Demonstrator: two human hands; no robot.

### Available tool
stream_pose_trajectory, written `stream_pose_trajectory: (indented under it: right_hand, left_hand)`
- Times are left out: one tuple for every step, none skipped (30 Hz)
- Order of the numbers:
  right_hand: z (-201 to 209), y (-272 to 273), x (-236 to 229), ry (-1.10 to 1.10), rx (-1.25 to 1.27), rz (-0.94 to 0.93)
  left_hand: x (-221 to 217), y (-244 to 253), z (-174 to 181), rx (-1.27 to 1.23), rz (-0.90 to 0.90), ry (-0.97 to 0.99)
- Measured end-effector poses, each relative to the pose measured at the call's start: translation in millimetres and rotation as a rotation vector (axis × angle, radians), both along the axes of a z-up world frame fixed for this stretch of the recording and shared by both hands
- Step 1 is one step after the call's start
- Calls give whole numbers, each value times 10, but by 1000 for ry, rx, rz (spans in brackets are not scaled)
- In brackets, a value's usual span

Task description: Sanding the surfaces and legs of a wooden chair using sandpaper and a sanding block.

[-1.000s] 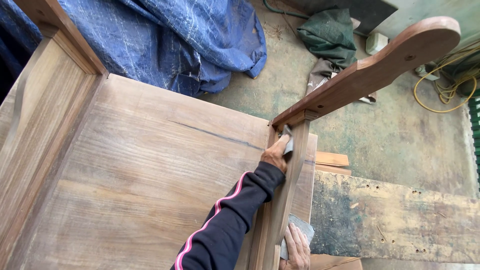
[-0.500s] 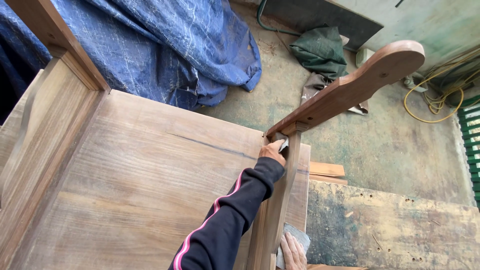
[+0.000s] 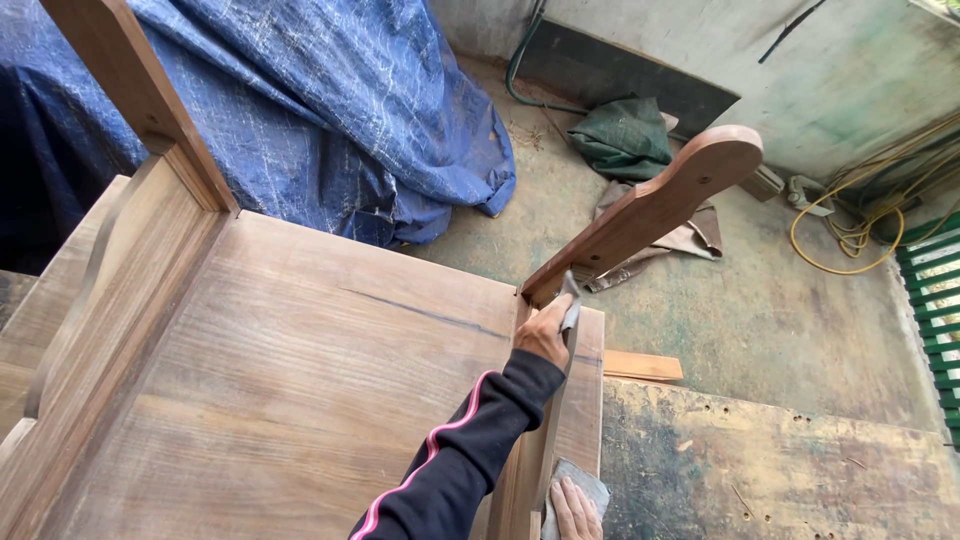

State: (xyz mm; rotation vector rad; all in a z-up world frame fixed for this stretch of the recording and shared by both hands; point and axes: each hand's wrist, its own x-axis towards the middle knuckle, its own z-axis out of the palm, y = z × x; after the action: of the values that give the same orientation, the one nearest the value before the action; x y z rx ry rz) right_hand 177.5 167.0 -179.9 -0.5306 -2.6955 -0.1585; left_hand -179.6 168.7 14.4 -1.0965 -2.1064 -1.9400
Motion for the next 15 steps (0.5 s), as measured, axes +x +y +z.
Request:
stream_pose_trajectory:
  right_hand:
    - [-67,19,35,5,4,-2]
    - [-137,49,57,0,12,4]
    - [-212,88,73,-6,21,10]
    - [-107,107,0,-2,24,6]
    - [-15,133,-74,20,26,16]
    - [56,18,-61,33,11,20]
    - [56,-79,11,28,-2,10]
    - [69,-92,-5,56,-5,2]
    - [95,-116,-24,83,-7,-6]
    - [62,-57,-73,96,-2,-8]
    - [21,-8,-127,113,27,0]
    - [-1,17,-83,113,50,14]
    - [-69,31,-58,108,49,18]
    - [-110,92,-25,112,80,46]
    - [-153,158,10,117,110,74]
  left_hand:
    - [57,-59,31,4,-2,5]
    - [104,-108,63,45,12,-190]
    - [146,-148,88,85,24,-386]
    - [105,-66,-37,87,19,-382]
    - [61,23,-174,127,54,-303]
    - [88,18,-365,149,87,-234]
    - [18,46,-556,134,79,-239]
    - [-125,129,-707,37,6,-216]
    - [-273,204,-844,-59,-67,-192]
    - [-352,228,-821,-54,-70,-180]
    - [-434,242,-805,-167,-96,-189]
    - [-440,215,-840,-283,-116,-216]
    - [-482,173,-654,-283,-113,-222]
    - [-527,153,-464,-255,-148,-315]
    - [-575,135,-277,-225,-184,-408]
